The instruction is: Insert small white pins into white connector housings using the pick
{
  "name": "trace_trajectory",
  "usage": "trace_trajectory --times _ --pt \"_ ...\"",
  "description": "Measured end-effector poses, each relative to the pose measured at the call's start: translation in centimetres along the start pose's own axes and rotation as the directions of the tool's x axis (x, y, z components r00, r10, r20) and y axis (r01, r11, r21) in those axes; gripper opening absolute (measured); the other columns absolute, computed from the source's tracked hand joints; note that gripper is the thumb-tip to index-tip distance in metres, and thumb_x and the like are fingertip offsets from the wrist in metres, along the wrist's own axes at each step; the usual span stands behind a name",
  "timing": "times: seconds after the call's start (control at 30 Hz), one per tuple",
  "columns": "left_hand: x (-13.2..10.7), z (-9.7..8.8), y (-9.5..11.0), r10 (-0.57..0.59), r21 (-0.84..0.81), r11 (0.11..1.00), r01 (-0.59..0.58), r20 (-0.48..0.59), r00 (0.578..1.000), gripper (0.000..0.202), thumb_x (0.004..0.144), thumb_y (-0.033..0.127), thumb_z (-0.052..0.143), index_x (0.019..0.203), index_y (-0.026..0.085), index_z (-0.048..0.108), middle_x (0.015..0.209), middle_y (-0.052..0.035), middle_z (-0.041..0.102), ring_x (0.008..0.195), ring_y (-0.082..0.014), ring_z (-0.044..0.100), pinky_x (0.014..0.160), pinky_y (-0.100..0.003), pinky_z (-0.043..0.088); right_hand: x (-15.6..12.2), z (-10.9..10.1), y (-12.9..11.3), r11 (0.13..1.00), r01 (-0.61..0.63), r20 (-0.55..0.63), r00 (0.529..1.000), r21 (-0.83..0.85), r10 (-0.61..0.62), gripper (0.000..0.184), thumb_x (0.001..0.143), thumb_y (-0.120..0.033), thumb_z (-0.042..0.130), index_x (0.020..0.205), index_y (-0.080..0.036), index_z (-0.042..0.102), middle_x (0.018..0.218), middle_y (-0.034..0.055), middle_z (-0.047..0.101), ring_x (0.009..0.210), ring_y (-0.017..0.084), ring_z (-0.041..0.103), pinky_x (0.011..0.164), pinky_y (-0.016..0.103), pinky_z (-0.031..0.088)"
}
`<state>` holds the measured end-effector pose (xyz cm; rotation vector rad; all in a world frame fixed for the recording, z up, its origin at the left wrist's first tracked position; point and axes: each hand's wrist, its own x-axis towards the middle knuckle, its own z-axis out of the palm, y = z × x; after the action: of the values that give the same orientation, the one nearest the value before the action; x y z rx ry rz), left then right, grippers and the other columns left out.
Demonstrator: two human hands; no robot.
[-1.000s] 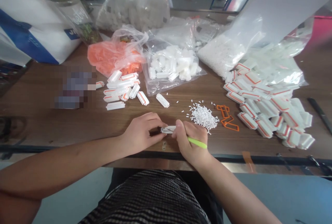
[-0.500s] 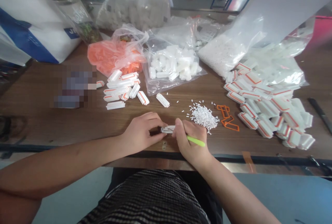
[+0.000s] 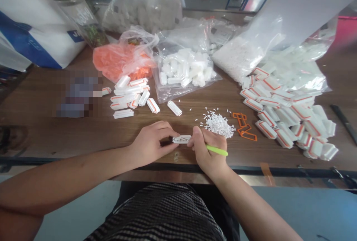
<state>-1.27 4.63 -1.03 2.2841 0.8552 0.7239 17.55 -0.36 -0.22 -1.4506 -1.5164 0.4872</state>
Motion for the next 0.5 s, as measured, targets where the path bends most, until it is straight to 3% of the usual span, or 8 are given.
trace_trajectory --times 0.17,0.33,0.5 --pt "-0.02 0.05 -0.02 0.008 0.013 1.000 -0.008 -0.009 1.000 0.010 0.085 0.025 0.066 0.094 0.020 0.068 0.086 -0.0010 0.065 0.081 -0.0155 0.060 0.073 -0.029 0.049 0.03 -0.05 -0.05 0.999 -0.001 0.032 0.999 -0.046 0.003 0.046 0.097 -0.024 0.048 0.053 -0.020 0.063 0.050 -0.0028 0.063 0.041 0.006 0.055 0.047 0.021 0.043" --pt "-0.03 0.08 -0.13 0.009 0.011 1.000 -0.009 -0.011 1.000 0.011 0.085 0.025 0.067 0.095 0.020 0.068 0.087 -0.0010 0.065 0.081 -0.0154 0.060 0.073 -0.029 0.049 -0.25 -0.11 0.00 1.000 0.012 -0.009 1.000 -0.027 -0.012 0.046 0.097 -0.024 0.049 0.054 -0.020 0.063 0.051 -0.0032 0.064 0.042 0.005 0.056 0.048 0.020 0.044" --pt "-0.06 0.08 -0.17 0.006 0.014 1.000 -0.006 0.002 1.000 0.011 0.085 0.025 0.067 0.095 0.020 0.067 0.087 -0.0007 0.065 0.083 -0.0156 0.060 0.075 -0.030 0.049 0.02 -0.13 -0.11 0.998 0.012 0.045 0.999 -0.057 -0.010 0.045 0.097 -0.024 0.048 0.054 -0.020 0.063 0.050 -0.0034 0.063 0.041 0.005 0.054 0.047 0.021 0.043"
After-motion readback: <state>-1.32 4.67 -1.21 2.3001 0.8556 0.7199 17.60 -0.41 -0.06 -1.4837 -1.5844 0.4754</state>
